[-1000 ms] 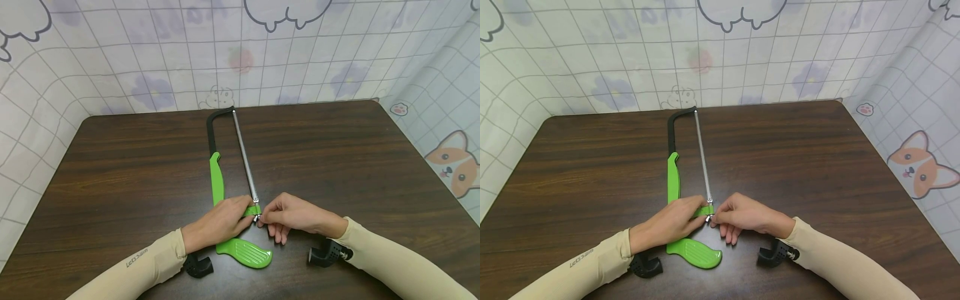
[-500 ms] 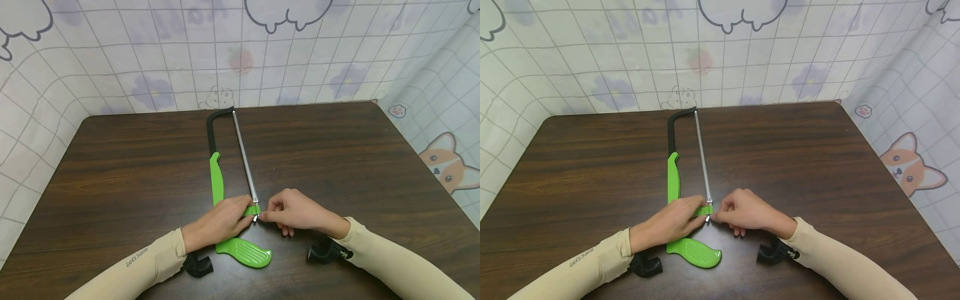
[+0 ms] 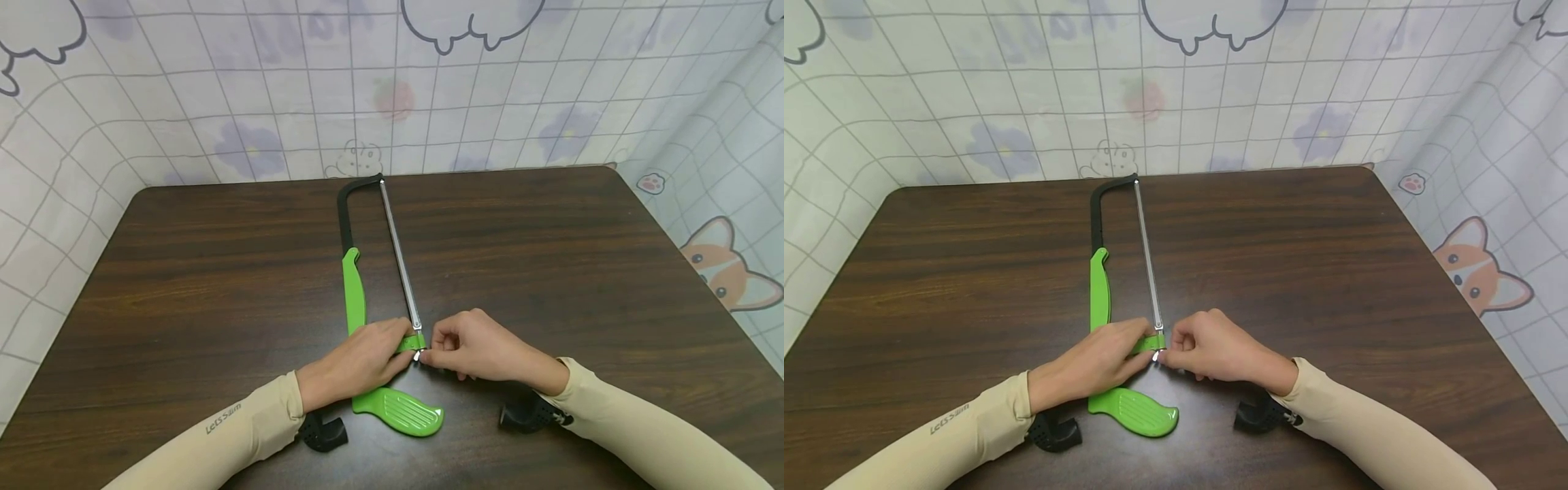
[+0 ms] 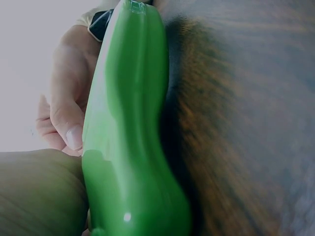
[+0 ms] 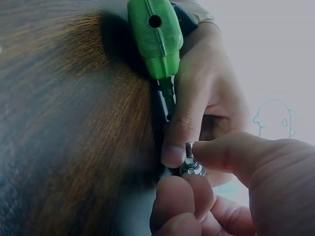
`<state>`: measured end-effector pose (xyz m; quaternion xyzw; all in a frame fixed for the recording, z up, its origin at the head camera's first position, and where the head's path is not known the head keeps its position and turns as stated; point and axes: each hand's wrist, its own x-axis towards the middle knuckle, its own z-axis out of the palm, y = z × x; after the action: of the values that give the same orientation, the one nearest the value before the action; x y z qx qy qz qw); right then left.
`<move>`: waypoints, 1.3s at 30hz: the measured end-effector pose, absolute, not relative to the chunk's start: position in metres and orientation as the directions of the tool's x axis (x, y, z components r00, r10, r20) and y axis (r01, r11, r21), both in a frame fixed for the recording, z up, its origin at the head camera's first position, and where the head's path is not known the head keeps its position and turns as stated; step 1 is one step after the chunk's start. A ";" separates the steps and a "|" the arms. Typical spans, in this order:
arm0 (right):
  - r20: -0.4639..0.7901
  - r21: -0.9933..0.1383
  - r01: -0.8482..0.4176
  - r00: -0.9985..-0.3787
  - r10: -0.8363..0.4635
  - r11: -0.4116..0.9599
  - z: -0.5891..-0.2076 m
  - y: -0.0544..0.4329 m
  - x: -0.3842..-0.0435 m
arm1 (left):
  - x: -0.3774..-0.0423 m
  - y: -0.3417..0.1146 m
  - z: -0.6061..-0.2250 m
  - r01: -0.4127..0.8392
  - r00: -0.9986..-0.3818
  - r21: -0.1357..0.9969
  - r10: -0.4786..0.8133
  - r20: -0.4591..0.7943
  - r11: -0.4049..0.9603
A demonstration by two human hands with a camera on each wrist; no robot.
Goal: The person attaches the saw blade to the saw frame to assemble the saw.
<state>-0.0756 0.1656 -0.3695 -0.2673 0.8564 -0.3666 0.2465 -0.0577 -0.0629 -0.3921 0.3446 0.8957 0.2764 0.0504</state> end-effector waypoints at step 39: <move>-0.017 -0.453 -0.541 -0.789 -0.614 0.709 -0.365 0.149 -0.062 | -0.057 -0.064 -0.393 0.606 -0.752 0.507 0.650 0.113 0.613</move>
<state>-0.0625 0.1486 -0.3649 -0.3136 0.9205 -0.2177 0.0834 -0.0566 -0.0639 -0.3932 0.3499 0.8971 0.2667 0.0411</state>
